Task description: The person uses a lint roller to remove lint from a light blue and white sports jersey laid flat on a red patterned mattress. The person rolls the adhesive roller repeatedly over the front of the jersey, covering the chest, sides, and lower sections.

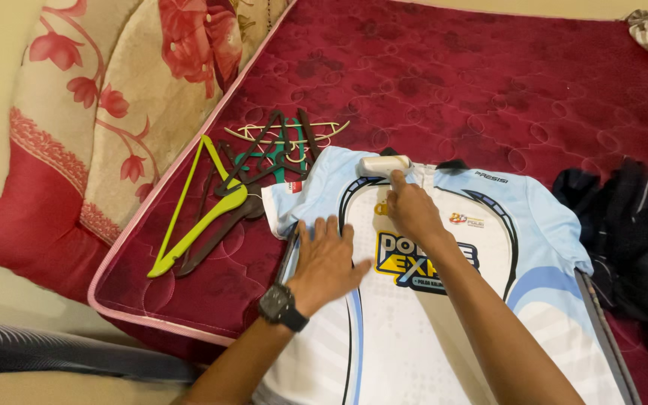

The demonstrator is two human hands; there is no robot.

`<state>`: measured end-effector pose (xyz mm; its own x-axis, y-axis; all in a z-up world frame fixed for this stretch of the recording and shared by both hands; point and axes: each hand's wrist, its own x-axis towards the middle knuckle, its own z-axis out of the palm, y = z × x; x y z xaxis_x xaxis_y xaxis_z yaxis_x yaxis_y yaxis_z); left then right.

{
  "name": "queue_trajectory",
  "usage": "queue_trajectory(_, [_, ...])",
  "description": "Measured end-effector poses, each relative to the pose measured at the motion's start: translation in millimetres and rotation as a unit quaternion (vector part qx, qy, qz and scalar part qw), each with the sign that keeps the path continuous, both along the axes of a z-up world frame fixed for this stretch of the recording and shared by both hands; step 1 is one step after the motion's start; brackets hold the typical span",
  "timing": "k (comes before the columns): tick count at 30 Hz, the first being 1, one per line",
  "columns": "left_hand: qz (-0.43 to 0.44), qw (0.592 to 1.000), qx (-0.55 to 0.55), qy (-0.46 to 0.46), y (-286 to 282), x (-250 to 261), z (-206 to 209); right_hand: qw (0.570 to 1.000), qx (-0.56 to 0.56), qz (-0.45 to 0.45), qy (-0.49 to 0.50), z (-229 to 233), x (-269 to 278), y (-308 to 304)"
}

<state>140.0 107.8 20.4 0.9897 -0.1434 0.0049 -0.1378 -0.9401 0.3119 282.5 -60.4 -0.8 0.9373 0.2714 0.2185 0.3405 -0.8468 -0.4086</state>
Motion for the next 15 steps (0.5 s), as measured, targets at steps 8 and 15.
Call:
queue_trajectory(8, [-0.031,0.984,-0.013,-0.173,26.8,77.8,-63.0,1.000,-0.014,-0.009,-0.003,24.5,-52.5,-5.0])
queue_trajectory(15, [-0.021,0.990,-0.020,-0.139,38.6,111.4,-73.1,0.999,-0.032,-0.028,0.018,32.2,-59.4,1.8])
